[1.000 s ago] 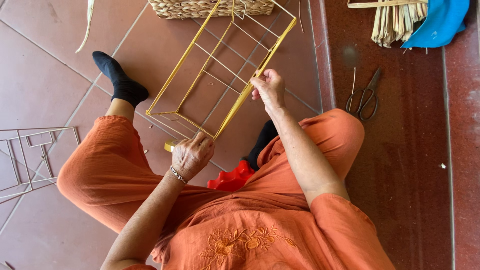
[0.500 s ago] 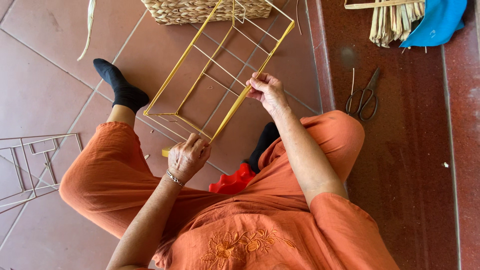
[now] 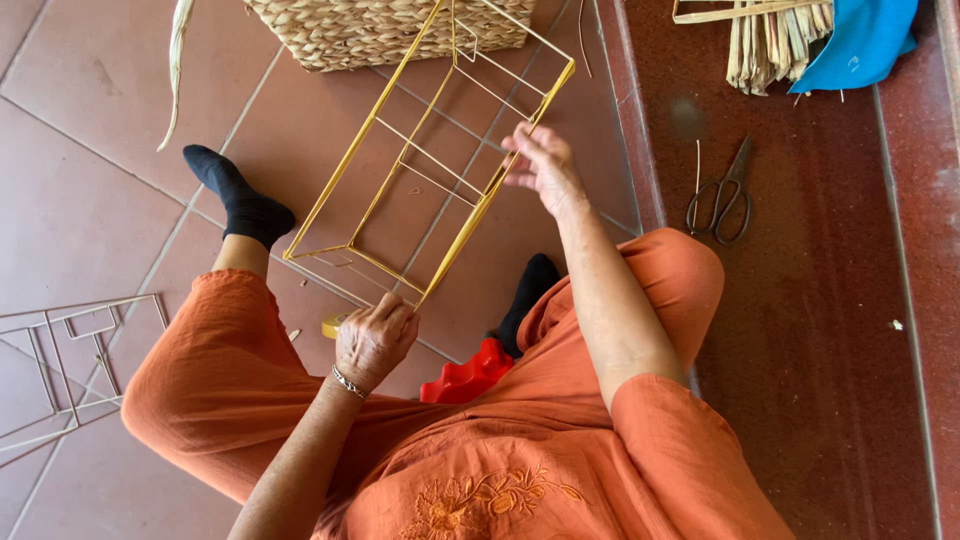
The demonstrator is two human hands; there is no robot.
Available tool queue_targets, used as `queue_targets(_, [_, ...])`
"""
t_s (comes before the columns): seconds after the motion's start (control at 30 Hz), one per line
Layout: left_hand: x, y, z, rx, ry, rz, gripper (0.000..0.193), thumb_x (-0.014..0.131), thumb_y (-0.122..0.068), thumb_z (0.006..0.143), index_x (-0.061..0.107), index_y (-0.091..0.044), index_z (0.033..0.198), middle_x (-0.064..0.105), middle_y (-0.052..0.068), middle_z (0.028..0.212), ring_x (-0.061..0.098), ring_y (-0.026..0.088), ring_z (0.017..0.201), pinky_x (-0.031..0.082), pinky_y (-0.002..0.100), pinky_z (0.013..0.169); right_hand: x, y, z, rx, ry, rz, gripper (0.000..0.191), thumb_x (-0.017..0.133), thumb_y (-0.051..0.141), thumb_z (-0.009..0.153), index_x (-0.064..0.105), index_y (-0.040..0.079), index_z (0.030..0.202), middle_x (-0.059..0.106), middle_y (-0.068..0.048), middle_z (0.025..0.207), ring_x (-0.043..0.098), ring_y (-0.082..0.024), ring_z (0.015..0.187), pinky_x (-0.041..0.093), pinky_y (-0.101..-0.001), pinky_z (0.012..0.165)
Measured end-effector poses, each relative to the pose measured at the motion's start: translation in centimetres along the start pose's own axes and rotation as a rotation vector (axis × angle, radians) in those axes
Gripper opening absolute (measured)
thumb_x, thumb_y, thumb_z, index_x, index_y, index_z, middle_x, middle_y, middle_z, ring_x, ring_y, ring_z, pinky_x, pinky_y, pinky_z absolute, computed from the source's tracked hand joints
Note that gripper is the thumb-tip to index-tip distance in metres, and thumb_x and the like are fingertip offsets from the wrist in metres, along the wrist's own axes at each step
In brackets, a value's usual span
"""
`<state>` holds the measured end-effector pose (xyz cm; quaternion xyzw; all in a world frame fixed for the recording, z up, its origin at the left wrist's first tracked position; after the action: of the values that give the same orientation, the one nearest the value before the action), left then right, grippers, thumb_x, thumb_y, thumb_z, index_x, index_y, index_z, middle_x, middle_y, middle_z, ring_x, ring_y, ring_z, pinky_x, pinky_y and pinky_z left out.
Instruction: The person sits on the floor and wraps yellow tape around the edges of a metal basket frame. They repeatedly pull tape from a roll, press it along the frame's bars, and use scissors to trim excess tape. The person works methodically around the frame, securing the tape to each edge.
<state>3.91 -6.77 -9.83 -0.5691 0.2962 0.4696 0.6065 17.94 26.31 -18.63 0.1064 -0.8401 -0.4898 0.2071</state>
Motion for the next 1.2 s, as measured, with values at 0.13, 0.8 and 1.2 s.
queue_targets(0.13, [-0.7, -0.4, 0.2, 0.021, -0.005, -0.030, 0.014, 0.075, -0.016, 0.088, 0.065, -0.011, 0.081, 0.065, -0.001, 0.087, 0.066, 0.019, 0.060, 0.053, 0.034, 0.055, -2.0, 3.3, 2.4, -0.279, -0.392, -0.046, 0.037, 0.082, 0.031, 0.085, 0.064, 0.006, 0.106, 0.073, -0.014, 0.096, 0.075, -0.016, 0.070, 0.069, -0.0325, 0.057])
queue_targets(0.8, [-1.3, -1.2, 1.0, 0.017, -0.040, -0.015, 0.008, 0.076, -0.015, 0.086, 0.070, -0.012, 0.092, 0.065, 0.000, 0.084, 0.068, 0.019, 0.065, 0.052, 0.034, 0.056, -2.3, 4.1, 5.7, -0.053, -0.184, 0.111, 0.021, 0.069, 0.036, 0.094, 0.070, 0.014, 0.094, 0.074, -0.006, 0.076, 0.072, -0.015, 0.070, 0.060, -0.0343, 0.063])
queue_targets(1.2, [-0.6, -0.9, 0.7, -0.011, -0.064, -0.022, 0.014, 0.075, -0.020, 0.091, 0.070, -0.011, 0.082, 0.070, 0.000, 0.088, 0.070, 0.019, 0.070, 0.056, 0.035, 0.061, -0.4, -0.1, 2.4, -0.003, -0.122, 0.263, 0.031, 0.077, 0.043, 0.091, 0.070, 0.013, 0.086, 0.066, 0.000, 0.073, 0.057, -0.010, 0.061, 0.050, -0.0255, 0.054])
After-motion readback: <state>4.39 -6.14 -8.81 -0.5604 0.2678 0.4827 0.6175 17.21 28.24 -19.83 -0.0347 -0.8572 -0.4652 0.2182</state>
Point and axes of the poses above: each hand's wrist, its own z-axis towards the middle knuckle, its own x-axis out of the palm, y = z × x, the point moved 4 cm from there along z, towards the middle knuckle
